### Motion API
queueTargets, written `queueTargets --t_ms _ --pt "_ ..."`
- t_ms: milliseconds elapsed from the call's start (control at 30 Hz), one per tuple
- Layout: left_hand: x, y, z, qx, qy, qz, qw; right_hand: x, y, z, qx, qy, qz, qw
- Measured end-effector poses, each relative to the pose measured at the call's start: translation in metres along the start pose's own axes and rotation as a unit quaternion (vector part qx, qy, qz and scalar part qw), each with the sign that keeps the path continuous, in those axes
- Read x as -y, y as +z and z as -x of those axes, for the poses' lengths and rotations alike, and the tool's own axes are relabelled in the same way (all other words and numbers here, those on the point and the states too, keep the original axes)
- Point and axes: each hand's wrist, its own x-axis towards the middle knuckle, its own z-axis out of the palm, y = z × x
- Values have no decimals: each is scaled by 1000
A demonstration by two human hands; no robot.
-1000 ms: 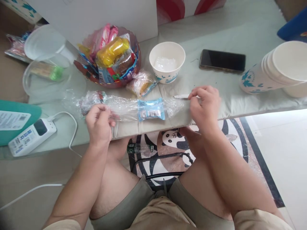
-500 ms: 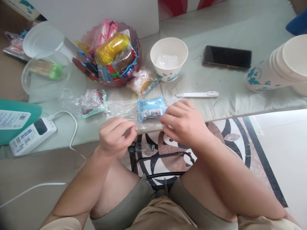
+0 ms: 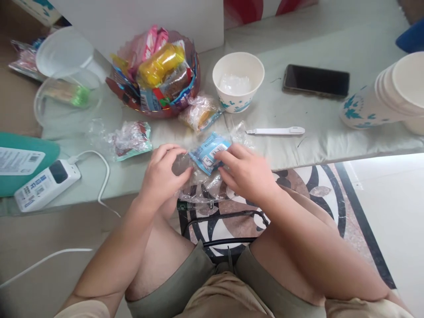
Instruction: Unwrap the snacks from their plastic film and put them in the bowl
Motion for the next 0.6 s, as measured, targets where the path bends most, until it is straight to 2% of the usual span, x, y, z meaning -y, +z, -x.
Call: queueTargets --t_ms 100,167,200,233,300,367,400,467,600 --pt "5 0 -3 7 -71 61 996 4 10 -3 -20 -2 13 1000" --pt "2 -3 -4 25 -115 194 974 7 16 -5 -13 9 16 1000" --pt "-1 -4 -5 41 -145 285 947 8 19 -6 -8 14 14 1000" --pt "-5 -6 -6 59 -179 379 906 9 22 -7 -4 19 10 1000" --pt "-13 -9 -9 81 -252 540 799 9 26 -10 0 32 -7 999" --pt "-17 -11 -13 87 -300 634 707 6 28 -12 4 46 -41 998" --pt "-17 -11 -15 87 -310 659 680 3 28 -14 7 54 -64 996" --pt "-14 -11 -19 87 -318 679 655 -5 25 -15 15 69 -118 990" --pt "-3 -11 -25 100 -345 690 628 -22 13 -17 46 77 -228 970"
